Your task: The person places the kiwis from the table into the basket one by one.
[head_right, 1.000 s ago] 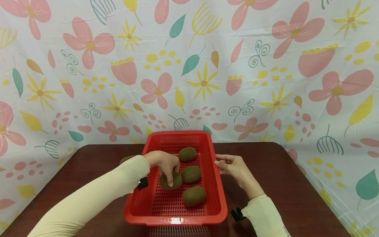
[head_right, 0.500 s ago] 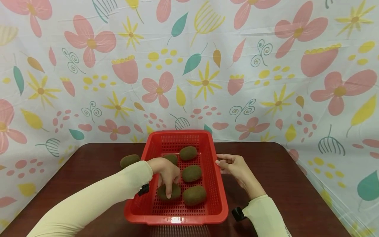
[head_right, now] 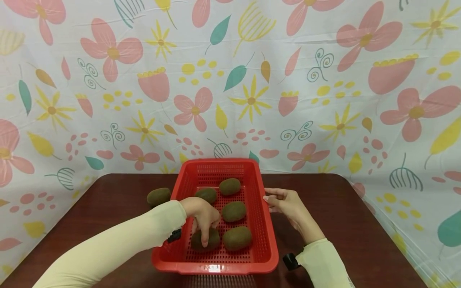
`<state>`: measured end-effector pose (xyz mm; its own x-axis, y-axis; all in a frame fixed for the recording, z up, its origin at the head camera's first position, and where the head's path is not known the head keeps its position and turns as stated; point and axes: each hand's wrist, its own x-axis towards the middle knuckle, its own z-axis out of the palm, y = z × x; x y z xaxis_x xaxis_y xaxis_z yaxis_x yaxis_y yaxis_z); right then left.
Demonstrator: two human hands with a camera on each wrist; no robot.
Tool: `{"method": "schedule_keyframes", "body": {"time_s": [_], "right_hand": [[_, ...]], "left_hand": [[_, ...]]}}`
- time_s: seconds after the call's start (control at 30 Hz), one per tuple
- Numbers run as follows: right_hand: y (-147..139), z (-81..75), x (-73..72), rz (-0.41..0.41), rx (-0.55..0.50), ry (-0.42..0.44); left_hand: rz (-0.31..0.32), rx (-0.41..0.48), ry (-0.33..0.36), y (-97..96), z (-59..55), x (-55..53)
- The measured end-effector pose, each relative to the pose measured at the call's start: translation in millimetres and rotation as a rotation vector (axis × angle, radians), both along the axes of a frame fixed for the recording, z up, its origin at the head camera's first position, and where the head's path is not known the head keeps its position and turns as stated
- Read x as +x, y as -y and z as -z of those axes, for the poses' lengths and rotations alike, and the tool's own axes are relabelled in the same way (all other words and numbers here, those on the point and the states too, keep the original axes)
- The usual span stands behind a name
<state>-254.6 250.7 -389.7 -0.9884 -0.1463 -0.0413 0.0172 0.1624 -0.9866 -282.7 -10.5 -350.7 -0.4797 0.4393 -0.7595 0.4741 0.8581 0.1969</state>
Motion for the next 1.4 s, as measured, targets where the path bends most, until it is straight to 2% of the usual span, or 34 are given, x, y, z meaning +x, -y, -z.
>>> {"method": "schedule_keyframes", "body": {"time_s": [0.2, 0.37, 0.5, 0.73, 1.07, 1.27, 1.4], "right_hand": [[-1, 0.6, 0.2, -0.002, 0.002, 0.000], [-1, 0.6, 0.3, -0.003, -0.003, -0.002], [-1, 1.3, 0.1, -0.003, -0.006, -0.002], [-2, 3.0, -0.9, -0.006, -0.016, -0.006], [-2, 0.6, -0.6, -0.007, -0.011, -0.005], [-2, -0.4, -0.3, -0.007, -0.013, -0.003], [-2, -0.9, 0.9, -0.019, -0.016, -0.010]], "left_hand": [[0.015, 0.004, -0.023, 1.4, 0.8, -0.6], [0.007, 0.062, -0.050, 4.3, -2.3, -2.0], [0.001, 0.121, -0.069, 8.5, -9.6, -3.1], [0.004, 0.274, -0.161, 18.7, -26.2, -9.9], [-0.100, 0.627, -0.172, 50.7, -56.0, -21.0], [-0.218, 0.800, -0.168, 77.9, -67.7, -28.9], [-0.294, 0.872, -0.179, 99.2, -72.6, -31.5]]}}
